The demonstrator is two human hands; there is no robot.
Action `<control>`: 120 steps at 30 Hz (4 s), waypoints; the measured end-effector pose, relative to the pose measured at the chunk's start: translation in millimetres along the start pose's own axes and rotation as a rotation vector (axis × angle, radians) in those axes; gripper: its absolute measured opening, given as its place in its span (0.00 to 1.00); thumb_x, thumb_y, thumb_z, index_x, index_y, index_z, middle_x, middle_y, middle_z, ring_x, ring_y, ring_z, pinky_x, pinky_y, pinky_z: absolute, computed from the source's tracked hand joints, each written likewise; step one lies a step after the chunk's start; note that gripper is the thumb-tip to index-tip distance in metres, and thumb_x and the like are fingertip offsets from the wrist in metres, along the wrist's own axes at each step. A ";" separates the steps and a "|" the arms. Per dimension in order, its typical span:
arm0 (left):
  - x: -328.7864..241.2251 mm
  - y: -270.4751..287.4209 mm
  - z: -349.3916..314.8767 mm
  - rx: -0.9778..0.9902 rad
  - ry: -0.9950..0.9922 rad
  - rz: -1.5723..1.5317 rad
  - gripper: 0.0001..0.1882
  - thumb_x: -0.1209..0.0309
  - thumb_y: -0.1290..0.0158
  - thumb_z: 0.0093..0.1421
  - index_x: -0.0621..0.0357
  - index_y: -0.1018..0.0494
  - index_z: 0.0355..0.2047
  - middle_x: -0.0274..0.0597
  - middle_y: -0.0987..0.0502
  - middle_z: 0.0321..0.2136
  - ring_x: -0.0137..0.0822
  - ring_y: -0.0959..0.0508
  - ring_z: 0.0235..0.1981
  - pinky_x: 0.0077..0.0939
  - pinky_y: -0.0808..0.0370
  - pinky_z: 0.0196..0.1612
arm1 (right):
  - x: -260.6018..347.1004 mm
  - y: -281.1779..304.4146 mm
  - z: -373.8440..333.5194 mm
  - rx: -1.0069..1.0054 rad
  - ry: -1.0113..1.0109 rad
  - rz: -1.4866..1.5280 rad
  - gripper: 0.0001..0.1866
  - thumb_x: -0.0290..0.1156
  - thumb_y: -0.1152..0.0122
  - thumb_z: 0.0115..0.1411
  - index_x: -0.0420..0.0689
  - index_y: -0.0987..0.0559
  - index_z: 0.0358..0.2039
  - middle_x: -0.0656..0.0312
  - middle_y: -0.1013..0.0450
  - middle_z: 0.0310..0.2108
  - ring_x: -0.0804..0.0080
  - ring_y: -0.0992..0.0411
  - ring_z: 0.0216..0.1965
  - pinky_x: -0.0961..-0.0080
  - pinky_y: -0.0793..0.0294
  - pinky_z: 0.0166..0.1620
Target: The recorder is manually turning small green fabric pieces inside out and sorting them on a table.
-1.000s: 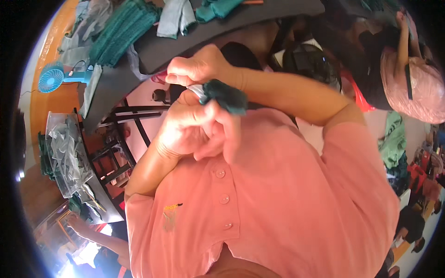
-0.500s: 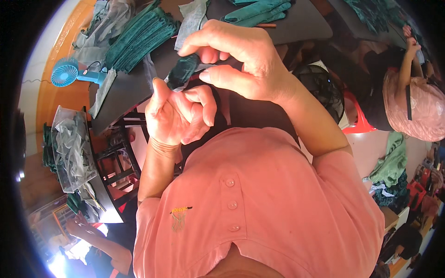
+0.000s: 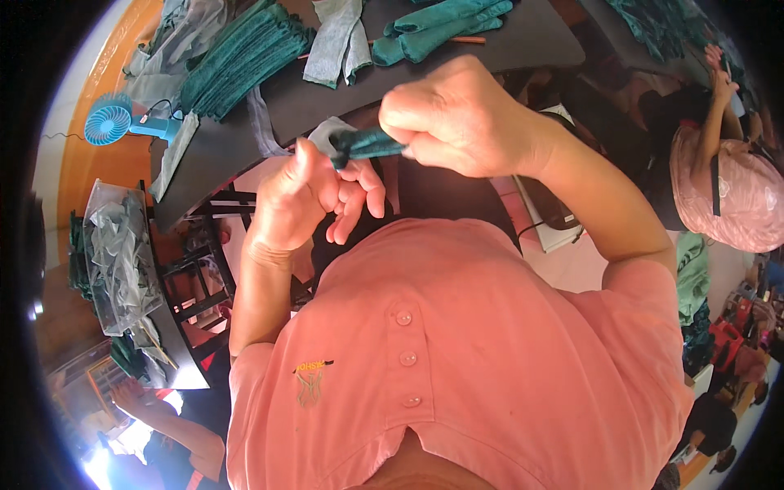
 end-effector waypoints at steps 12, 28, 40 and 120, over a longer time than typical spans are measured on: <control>-9.9 -17.6 6.8 -0.274 -0.207 0.174 0.36 0.40 0.58 0.63 0.66 0.24 0.28 0.40 0.26 0.20 0.27 0.30 0.17 0.20 0.34 0.23 | -8.6 -53.8 -28.6 0.063 -1.016 1.228 0.18 0.46 0.42 0.60 0.41 0.26 0.30 0.62 0.28 0.23 0.78 0.32 0.18 0.83 0.36 0.22; 7.8 -15.1 22.3 -0.086 -0.127 0.008 0.29 0.49 0.53 0.62 0.68 0.25 0.40 0.47 0.22 0.30 0.36 0.26 0.28 0.30 0.31 0.33 | 6.2 -31.9 -46.8 -0.315 -1.007 1.266 0.11 0.31 0.41 0.53 0.39 0.30 0.20 0.63 0.37 0.12 0.78 0.42 0.12 0.80 0.46 0.17; 9.7 -17.7 24.2 -0.168 -0.066 0.344 0.31 0.46 0.50 0.62 0.70 0.25 0.36 0.43 0.26 0.27 0.33 0.28 0.30 0.30 0.31 0.38 | 1.4 -46.4 -59.0 -0.675 -1.107 1.265 0.08 0.29 0.40 0.53 0.41 0.29 0.22 0.69 0.43 0.12 0.75 0.40 0.11 0.74 0.41 0.15; 11.0 -54.3 77.4 -0.460 -0.409 -0.149 0.07 0.83 0.49 0.55 0.68 0.24 0.35 0.39 0.22 0.31 0.26 0.25 0.28 0.20 0.27 0.35 | 26.8 -26.1 -82.1 -0.683 -0.789 1.013 0.16 0.11 0.39 0.40 0.42 0.33 0.25 0.66 0.33 0.23 0.82 0.32 0.22 0.84 0.36 0.23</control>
Point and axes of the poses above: each hand's wrist, its own z-axis towards the middle knuckle, its own y-axis out of the back of the hand, x = y × z, the point moved 4 cm from there along z, towards the middle knuckle
